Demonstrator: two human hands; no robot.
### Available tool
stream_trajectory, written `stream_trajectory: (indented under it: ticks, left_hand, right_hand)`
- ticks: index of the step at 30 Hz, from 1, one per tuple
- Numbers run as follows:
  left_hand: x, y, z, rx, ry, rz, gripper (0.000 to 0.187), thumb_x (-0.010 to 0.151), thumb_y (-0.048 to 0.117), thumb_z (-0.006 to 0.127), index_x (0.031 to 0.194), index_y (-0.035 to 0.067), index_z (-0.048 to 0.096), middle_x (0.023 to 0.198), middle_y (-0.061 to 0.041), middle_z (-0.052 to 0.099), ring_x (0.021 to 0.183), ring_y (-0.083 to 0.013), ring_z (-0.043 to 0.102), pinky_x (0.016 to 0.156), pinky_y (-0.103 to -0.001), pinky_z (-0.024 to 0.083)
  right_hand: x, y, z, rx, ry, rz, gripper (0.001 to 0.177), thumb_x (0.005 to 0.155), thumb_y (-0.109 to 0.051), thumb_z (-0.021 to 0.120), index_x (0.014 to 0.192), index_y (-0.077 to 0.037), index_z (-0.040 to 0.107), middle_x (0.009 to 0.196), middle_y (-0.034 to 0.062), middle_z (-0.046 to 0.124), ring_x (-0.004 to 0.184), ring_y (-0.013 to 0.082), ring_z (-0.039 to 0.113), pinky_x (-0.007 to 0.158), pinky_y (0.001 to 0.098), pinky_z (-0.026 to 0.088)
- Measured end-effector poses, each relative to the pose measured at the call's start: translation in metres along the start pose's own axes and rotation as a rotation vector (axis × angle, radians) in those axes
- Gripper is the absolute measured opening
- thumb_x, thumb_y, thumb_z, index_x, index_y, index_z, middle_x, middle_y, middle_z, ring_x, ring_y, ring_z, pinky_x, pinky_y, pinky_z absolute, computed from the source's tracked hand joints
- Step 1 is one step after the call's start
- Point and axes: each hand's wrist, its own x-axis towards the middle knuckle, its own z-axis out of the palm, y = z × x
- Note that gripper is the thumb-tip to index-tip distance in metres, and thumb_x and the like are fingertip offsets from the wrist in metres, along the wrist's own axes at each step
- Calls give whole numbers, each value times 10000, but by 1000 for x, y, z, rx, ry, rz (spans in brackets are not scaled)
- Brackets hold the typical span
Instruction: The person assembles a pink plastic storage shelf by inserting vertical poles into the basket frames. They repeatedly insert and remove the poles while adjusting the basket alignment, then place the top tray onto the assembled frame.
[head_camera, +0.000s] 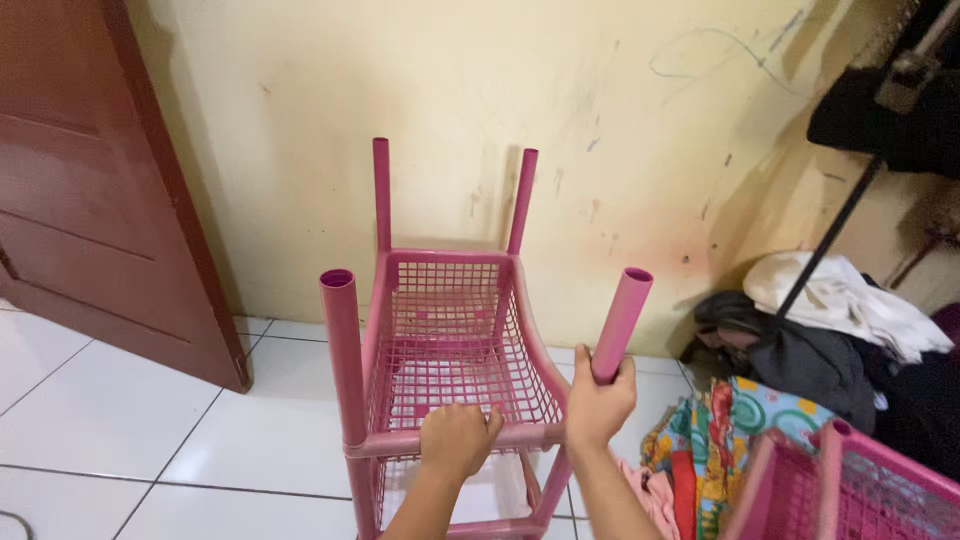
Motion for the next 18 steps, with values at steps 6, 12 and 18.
stream_trajectory:
  ticks: [6,12,18]
  left_hand:
    - [8,-7,-6,-11,11,36,595,993,526,539,715,68,797,719,-219,735,688,-414,739,697,-557,577]
    - [14,-14,-11,-47,7,72,556,953,498,581,695,58,801,703,-233,718,685,-435,721,724,-574,569]
    - [17,-15,-13,-58,-1,69,576,937,517,595,687,39,798,719,-245,717,708,-443,719,733,-584,566]
  right_hand:
    - [11,21,17,144,-157,354,341,929,-199,871,758,-1,653,615,24,597,566,140,490,556,352,400]
    - [46,59,-11,574,-899,654,346,905,-202,783,686,-68,551,516,16,460,445,134,398,451,313,311]
    - [87,86,-10,887,-1561,718,339,931,-213,788,770,-107,510,657,-5,467,566,132,421,526,308,339]
